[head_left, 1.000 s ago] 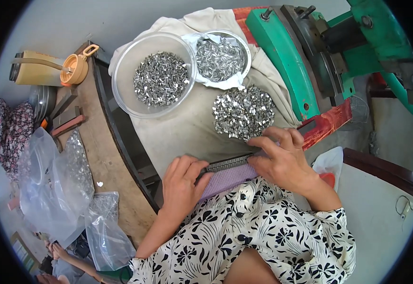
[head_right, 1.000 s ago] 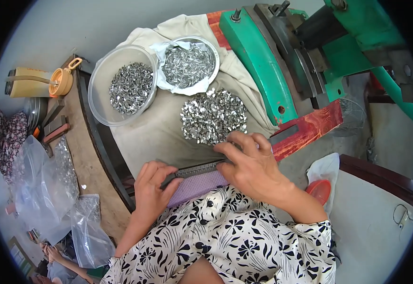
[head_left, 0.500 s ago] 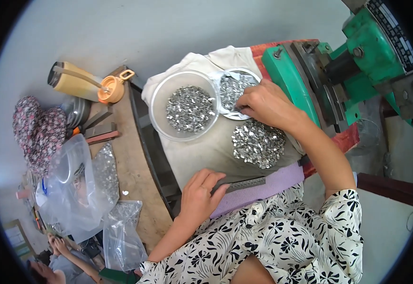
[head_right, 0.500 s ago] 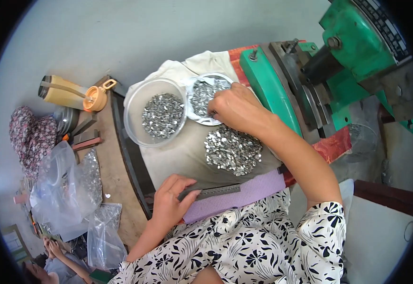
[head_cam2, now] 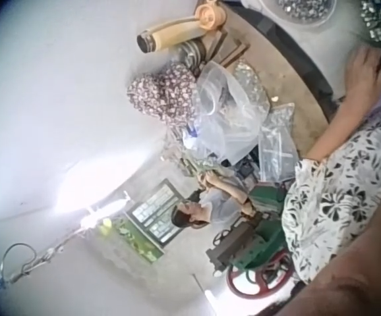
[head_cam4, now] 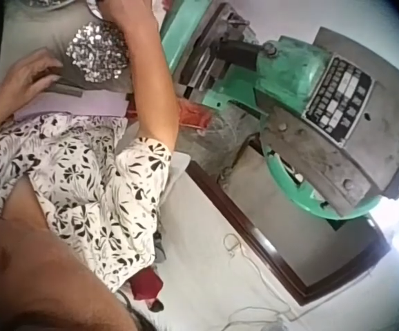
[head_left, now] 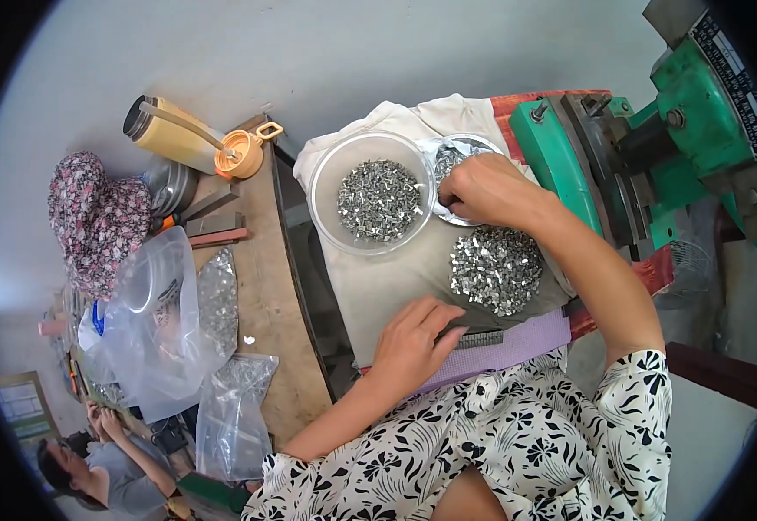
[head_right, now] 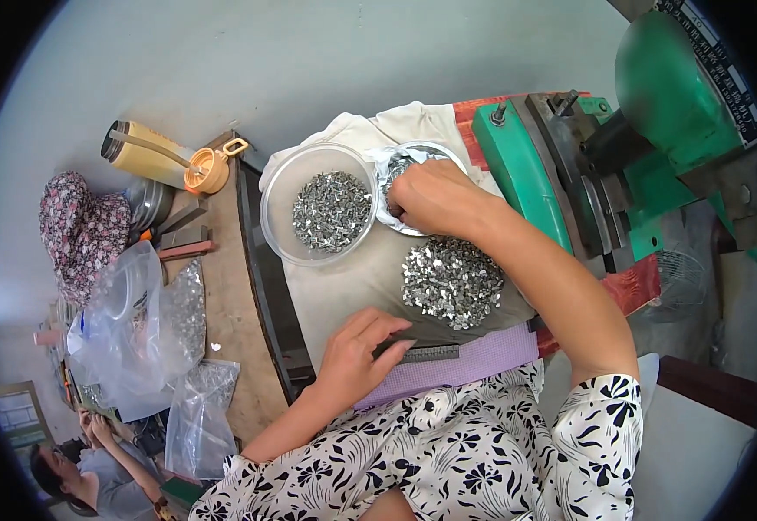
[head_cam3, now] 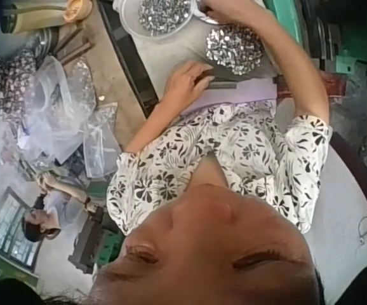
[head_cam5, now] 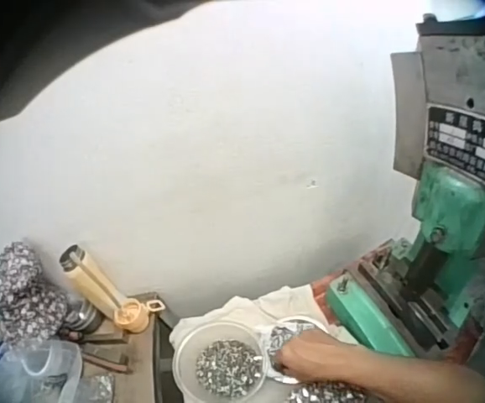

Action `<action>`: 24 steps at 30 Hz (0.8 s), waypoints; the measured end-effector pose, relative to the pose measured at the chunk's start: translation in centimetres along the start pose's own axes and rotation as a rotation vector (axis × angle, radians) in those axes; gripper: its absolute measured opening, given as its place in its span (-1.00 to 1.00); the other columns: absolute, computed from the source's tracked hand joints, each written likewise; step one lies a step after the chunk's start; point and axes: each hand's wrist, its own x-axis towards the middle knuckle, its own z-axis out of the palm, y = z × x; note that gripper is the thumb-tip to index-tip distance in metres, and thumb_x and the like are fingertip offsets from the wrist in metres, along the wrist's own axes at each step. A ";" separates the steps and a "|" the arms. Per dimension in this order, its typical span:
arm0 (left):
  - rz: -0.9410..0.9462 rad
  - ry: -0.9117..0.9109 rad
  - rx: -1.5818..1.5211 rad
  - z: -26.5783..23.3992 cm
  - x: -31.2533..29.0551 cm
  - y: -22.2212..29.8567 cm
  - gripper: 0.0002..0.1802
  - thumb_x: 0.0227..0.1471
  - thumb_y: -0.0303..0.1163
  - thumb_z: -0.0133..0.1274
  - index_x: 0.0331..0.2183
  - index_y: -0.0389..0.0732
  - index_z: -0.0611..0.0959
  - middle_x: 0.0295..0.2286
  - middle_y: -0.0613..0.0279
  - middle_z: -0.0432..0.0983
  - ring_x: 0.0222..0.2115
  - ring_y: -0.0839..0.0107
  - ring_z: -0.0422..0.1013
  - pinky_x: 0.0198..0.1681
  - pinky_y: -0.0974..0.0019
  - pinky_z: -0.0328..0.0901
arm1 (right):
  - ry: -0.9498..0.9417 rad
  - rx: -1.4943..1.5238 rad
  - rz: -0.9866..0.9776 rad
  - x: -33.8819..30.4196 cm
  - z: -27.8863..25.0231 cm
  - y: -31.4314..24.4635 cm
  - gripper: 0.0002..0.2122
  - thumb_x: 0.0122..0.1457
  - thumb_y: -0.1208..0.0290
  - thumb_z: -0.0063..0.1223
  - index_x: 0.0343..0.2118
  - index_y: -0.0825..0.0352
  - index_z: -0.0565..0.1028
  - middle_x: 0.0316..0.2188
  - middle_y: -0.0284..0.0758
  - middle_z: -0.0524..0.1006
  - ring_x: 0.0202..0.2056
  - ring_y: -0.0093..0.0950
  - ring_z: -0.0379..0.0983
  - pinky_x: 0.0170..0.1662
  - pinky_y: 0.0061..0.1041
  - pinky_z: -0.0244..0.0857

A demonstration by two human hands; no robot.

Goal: Picking small metal pieces from bowls and manually arranging them on a strip before using a press machine.

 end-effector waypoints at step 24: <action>-0.021 0.052 -0.089 -6.9 15.9 0.8 -0.70 0.05 -0.50 0.16 -0.14 -0.40 0.64 -0.31 0.06 0.66 -0.28 0.41 0.57 -0.15 0.37 0.42 | 0.504 1.437 0.520 -2.5 -2.2 -1.5 -0.84 0.14 0.39 0.26 -0.28 0.36 0.63 -0.49 -0.54 0.56 -0.52 -0.78 0.30 -0.45 -0.76 0.16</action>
